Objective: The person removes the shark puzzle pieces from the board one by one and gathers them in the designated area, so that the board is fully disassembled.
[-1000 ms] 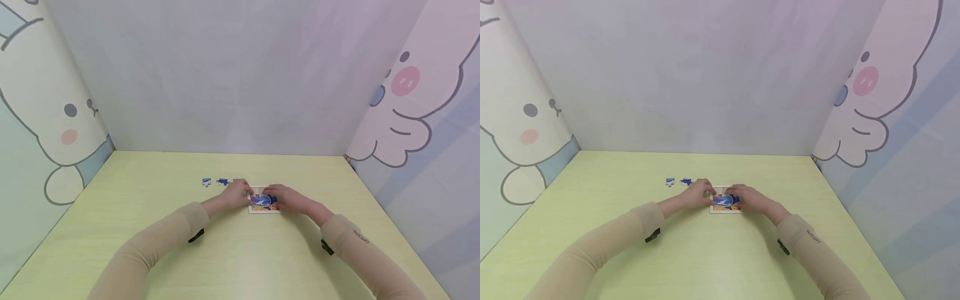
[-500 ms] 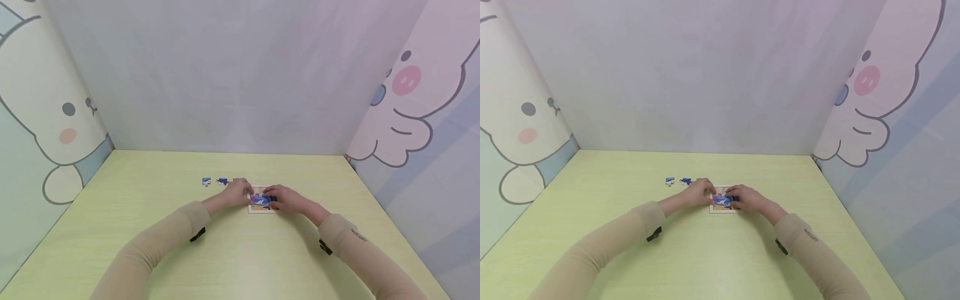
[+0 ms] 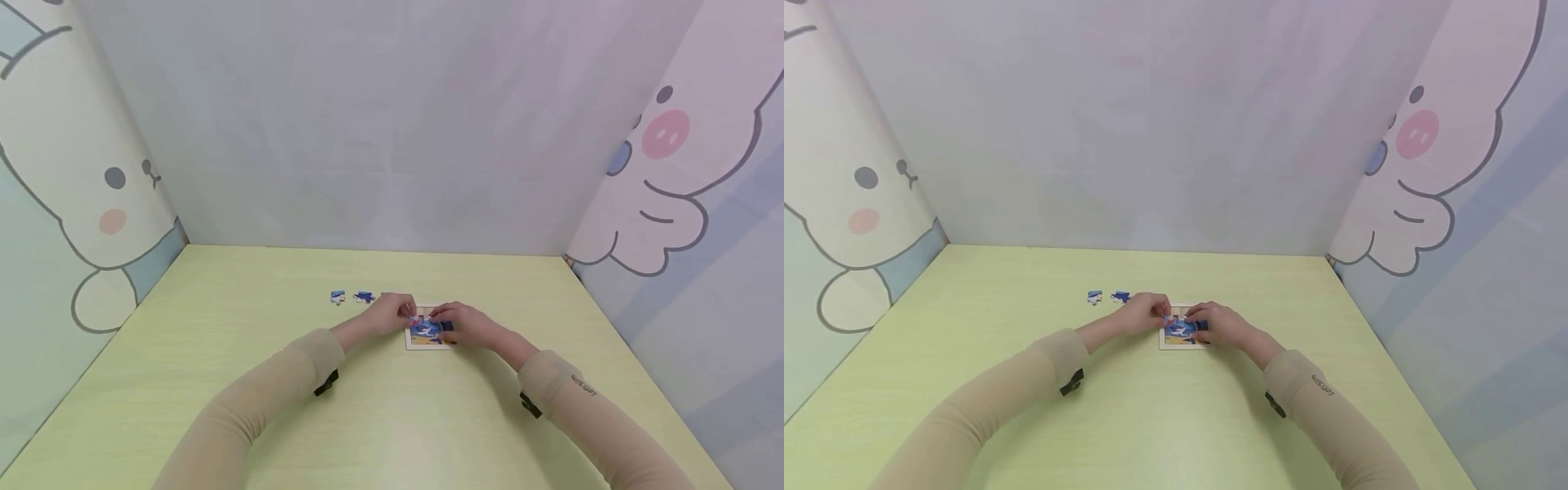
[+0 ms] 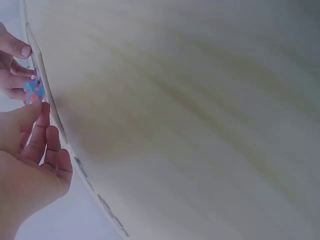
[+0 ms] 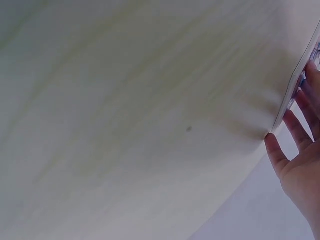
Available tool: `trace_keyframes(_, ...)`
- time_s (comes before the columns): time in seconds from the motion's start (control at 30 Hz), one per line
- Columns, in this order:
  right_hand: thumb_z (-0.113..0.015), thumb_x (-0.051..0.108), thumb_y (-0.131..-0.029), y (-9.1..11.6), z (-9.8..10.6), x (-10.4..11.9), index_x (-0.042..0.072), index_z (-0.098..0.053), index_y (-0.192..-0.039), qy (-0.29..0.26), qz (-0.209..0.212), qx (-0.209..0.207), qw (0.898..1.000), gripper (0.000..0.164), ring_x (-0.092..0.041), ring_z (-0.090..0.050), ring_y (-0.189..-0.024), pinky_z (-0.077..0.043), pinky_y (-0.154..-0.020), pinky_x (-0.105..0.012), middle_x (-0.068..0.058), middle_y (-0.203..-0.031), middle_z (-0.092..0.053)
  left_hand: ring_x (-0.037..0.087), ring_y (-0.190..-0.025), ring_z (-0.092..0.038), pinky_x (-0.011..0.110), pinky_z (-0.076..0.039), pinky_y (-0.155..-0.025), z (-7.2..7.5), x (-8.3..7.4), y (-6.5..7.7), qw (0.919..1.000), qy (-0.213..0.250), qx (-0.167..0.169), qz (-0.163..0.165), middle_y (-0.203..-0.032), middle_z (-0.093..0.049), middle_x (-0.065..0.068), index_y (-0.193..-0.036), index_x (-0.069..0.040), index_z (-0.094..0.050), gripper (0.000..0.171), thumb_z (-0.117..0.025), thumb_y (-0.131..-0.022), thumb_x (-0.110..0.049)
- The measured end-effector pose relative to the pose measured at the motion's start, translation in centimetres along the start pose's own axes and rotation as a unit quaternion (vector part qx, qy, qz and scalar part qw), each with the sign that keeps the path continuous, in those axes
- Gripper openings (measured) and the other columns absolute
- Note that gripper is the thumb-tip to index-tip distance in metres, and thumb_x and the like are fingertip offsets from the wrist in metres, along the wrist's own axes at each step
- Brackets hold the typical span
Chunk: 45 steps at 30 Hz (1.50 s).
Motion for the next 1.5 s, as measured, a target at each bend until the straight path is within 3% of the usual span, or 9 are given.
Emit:
trace_keyframes(0.23, -0.069, 0.021, -0.087, -0.1, 0.0, 0.3, 0.004, -0.064, -0.118, -0.003, 0.004, -0.001, 1.0, 0.037, -0.03, -0.051, -0.119, -0.04, -0.1, -0.047, -0.011, -0.128, -0.057, 0.011, -0.08, -0.057, 0.027, -0.047, -0.075, 0.6, 0.0, 0.2, 0.9998, 0.018, 0.005, 0.002, -0.086, -0.064, -0.001, -0.094, -0.014, -0.062, 0.011, -0.067, -0.087, -0.008)
trace_keyframes(0.6, -0.068, 0.024, -0.087, -0.2, -0.4, -0.3, 0.006, -0.064, -0.12, -0.001, -0.013, 0.01, 1.0, 0.038, -0.028, -0.05, -0.121, -0.04, -0.101, -0.046, -0.009, -0.13, -0.056, 0.01, -0.081, -0.06, 0.025, -0.048, -0.075, 2.9, -0.1, 1.3, 0.9991, 0.04, 0.014, 0.007, -0.087, -0.066, -0.003, -0.093, -0.015, -0.063, 0.009, -0.069, -0.086, -0.014)
trace_keyframes(0.73, -0.069, 0.024, -0.087, -0.3, -0.5, -0.4, 0.006, -0.065, -0.119, 0.002, -0.008, 0.009, 1.0, 0.037, -0.028, -0.051, -0.121, -0.041, -0.1, -0.046, -0.009, -0.129, -0.057, 0.009, -0.08, -0.06, 0.025, -0.048, -0.075, 3.7, 0.1, 1.9, 0.9992, 0.036, 0.014, -0.007, -0.085, -0.067, -0.003, -0.093, -0.014, -0.063, 0.008, -0.069, -0.087, -0.014)
trace_keyframes(0.87, -0.069, 0.023, -0.087, -0.2, -0.4, -0.2, 0.006, -0.065, -0.118, 0.002, 0.0, 0.004, 1.0, 0.036, -0.029, -0.051, -0.119, -0.041, -0.099, -0.047, -0.01, -0.128, -0.057, 0.009, -0.079, -0.059, 0.025, -0.048, -0.074, 4.4, 0.6, 2.7, 0.9989, 0.041, 0.013, -0.017, -0.084, -0.067, -0.003, -0.093, -0.013, -0.064, 0.008, -0.068, -0.087, -0.014)
trace_keyframes(1.2, -0.069, 0.022, -0.086, 0.0, -0.3, -0.2, 0.006, -0.064, -0.119, -0.004, -0.013, 0.007, 1.0, 0.036, -0.029, -0.051, -0.12, -0.04, -0.1, -0.047, -0.009, -0.129, -0.056, 0.012, -0.081, -0.06, 0.027, -0.049, -0.074, 7.0, 1.9, 5.2, 0.9985, 0.055, -0.003, -0.008, -0.087, -0.067, -0.002, -0.095, -0.013, -0.064, 0.009, -0.067, -0.088, -0.015)
trace_keyframes(1.5, -0.069, 0.021, -0.086, 0.0, -0.1, 0.1, 0.005, -0.065, -0.118, -0.013, -0.014, 0.009, 1.0, 0.036, -0.029, -0.05, -0.12, -0.04, -0.1, -0.047, -0.01, -0.129, -0.056, 0.012, -0.082, -0.06, 0.029, -0.049, -0.075, 8.6, 4.3, 7.6, 0.9979, 0.057, -0.023, 0.021, -0.089, -0.067, -0.001, -0.098, -0.011, -0.064, 0.012, -0.068, -0.087, -0.013)
Point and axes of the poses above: each hand's wrist, its own y-axis away from the middle knuckle, its own z-axis out of the back of the hand, x = y × z, the point moved 8 cm from there along -y, towards the middle knuckle
